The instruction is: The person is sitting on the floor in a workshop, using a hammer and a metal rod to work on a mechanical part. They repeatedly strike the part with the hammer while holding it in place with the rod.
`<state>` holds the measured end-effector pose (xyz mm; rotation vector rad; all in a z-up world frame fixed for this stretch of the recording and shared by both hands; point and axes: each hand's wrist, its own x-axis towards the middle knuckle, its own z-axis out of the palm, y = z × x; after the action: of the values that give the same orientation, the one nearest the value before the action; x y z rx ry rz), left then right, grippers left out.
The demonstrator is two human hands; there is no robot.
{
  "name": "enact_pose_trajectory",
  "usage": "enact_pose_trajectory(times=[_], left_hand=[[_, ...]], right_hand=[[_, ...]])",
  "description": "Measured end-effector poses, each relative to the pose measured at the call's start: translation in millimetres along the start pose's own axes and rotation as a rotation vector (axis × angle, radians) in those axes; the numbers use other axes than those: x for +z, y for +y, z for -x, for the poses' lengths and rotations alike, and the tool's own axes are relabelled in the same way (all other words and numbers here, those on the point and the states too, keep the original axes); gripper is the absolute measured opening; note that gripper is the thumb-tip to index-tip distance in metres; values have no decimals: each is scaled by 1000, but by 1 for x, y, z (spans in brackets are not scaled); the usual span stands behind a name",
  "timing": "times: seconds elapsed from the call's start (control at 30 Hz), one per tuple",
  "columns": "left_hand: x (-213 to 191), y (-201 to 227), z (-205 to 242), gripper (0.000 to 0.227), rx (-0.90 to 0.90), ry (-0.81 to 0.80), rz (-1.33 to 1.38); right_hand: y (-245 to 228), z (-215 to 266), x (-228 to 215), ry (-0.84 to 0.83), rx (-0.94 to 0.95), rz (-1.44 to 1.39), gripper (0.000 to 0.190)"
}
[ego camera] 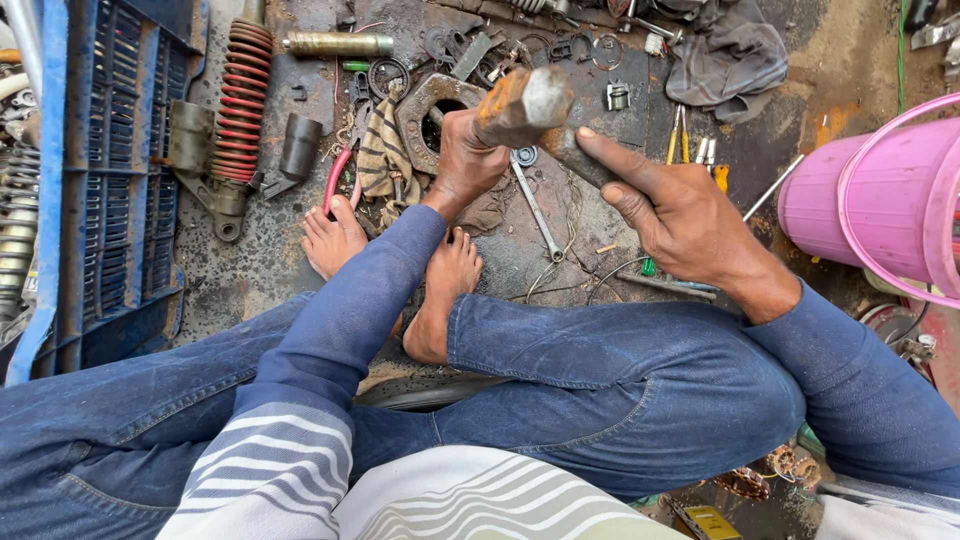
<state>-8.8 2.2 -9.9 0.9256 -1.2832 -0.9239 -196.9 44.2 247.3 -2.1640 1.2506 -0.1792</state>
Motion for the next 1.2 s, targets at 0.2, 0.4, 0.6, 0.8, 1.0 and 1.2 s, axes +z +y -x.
enact_pose_trajectory(times=[0.2,0.4,0.6,0.8,1.0,1.2], left_hand=[[-3,9,-4,7,80,43,-116],[-5,16,-11,18,26,42,-141],[-12,25,-25,8,275,71,-106],[-1,18,-2,31,43,3,-111],[-7,26,-15,5,263,27,-9],[-3,16,5,16,33,-30,-98]], right_hand=[[3,20,-12,107,54,-112,50],[-3,19,-11,224,224,-596,49],[15,12,-4,50,129,-47,53],[26,43,-9,194,252,-947,43],[29,20,4,43,89,113,55],[57,55,-1,299,142,-906,23]])
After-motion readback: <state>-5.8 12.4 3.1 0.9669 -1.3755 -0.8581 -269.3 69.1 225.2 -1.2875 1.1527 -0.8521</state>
